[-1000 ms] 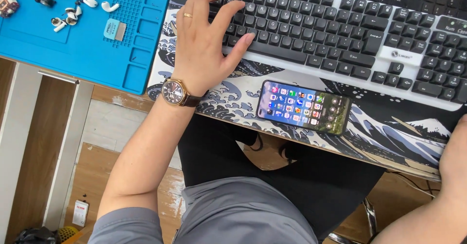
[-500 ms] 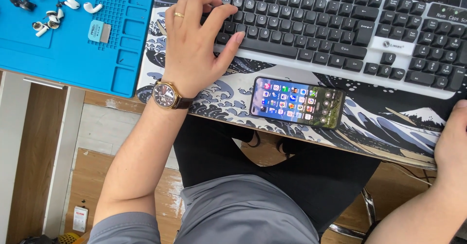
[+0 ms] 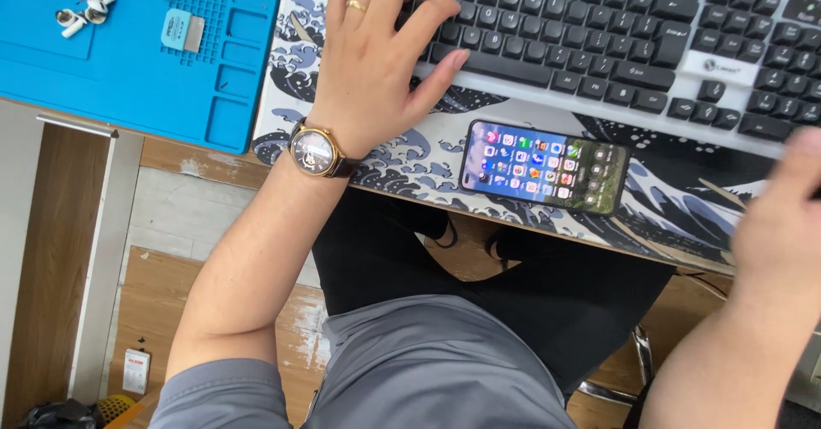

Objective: The person is typing on a keyboard, using a mouse, and inspecting a small electronic component at a repair bench.

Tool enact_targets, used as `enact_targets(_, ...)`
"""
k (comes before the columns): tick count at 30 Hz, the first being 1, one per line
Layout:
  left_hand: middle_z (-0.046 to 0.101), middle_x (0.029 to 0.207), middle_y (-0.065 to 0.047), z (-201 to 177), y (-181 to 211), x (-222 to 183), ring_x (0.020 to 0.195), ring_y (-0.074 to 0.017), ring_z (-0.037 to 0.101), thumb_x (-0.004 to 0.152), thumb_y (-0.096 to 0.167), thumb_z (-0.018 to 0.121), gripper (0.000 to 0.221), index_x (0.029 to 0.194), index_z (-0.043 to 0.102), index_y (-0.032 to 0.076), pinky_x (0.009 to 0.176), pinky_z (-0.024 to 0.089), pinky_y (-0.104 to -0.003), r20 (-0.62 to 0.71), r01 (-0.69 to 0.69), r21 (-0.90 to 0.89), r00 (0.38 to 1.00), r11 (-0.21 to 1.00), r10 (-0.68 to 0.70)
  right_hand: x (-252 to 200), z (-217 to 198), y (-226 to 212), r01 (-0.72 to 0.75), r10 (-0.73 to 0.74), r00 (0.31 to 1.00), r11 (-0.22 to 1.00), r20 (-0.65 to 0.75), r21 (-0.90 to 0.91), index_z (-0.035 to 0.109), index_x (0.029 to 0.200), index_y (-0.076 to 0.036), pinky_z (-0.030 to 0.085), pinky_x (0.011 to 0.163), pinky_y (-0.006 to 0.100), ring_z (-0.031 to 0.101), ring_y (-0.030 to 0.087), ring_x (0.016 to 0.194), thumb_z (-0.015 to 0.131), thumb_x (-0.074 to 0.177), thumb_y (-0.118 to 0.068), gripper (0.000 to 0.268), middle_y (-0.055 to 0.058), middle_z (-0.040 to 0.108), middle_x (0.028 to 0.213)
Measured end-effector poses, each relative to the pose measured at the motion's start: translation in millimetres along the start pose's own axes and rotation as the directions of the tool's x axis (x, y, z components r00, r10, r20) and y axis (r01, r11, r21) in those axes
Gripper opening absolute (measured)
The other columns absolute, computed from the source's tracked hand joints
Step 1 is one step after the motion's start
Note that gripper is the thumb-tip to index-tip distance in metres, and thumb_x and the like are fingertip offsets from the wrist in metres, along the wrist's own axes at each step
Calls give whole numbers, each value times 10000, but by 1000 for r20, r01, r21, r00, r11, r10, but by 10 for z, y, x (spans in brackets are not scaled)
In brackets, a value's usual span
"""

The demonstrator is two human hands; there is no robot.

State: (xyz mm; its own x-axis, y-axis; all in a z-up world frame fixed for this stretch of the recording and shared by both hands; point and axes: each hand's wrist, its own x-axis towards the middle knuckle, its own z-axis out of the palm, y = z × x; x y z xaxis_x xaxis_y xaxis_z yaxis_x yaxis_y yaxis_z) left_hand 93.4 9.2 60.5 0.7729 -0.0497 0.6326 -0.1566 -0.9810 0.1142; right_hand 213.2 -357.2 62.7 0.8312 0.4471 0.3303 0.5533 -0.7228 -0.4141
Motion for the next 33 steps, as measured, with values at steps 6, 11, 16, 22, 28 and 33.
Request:
enact_targets(6,567,1115,-72,-28,-13,-10,1017,-244,578,1063,364,563,272,1132,648,115,843,425,-412,-72,24,33,997,999,-21,388,269,-741,509,-509,860,854,25,-110,767,1452,137,390,1189,650,446,545,1462,731,1225,-195,404,314,387,1630)
enact_targets(11,559,1089,-73,-6,-46,-35,997,-247,560,1017,308,641,202,1090,643,120,805,410,-406,-95,41,3,995,999,-40,492,394,-928,513,-518,855,833,36,-206,820,1361,111,445,1140,601,471,486,1399,767,1207,-96,264,266,441,1587)
enact_targets(16,564,1103,-63,-8,-32,-48,999,-253,563,1023,291,657,180,1095,640,127,789,426,-404,-76,24,24,997,999,-23,541,403,-1197,529,-517,849,832,108,-167,738,1392,121,392,1158,652,393,527,1415,653,1171,-105,327,297,361,1576)
enact_targets(22,552,1099,-69,-61,-32,-24,954,-257,569,1032,272,657,172,1091,643,111,825,422,-408,-58,6,26,998,1000,-5,483,407,-1396,546,-543,829,838,132,20,764,1293,80,297,1233,704,429,508,1504,611,1095,-118,320,306,382,1613)
enact_targets(28,574,1121,-80,-99,-1,-25,957,-271,588,1040,256,648,178,1122,657,99,850,425,-429,-11,48,-3,999,999,-48,439,441,-1239,558,-552,829,828,95,-55,810,1268,36,333,1232,658,560,518,1441,671,1119,-129,262,279,463,1621)
enact_targets(33,583,1146,-98,-57,-2,-42,979,-292,595,1037,247,674,189,1143,676,91,849,431,-450,-4,75,-12,997,997,-75,446,437,-1126,446,-424,891,885,165,-132,762,1415,128,298,1255,711,385,497,1563,626,1204,-97,336,289,346,1672)
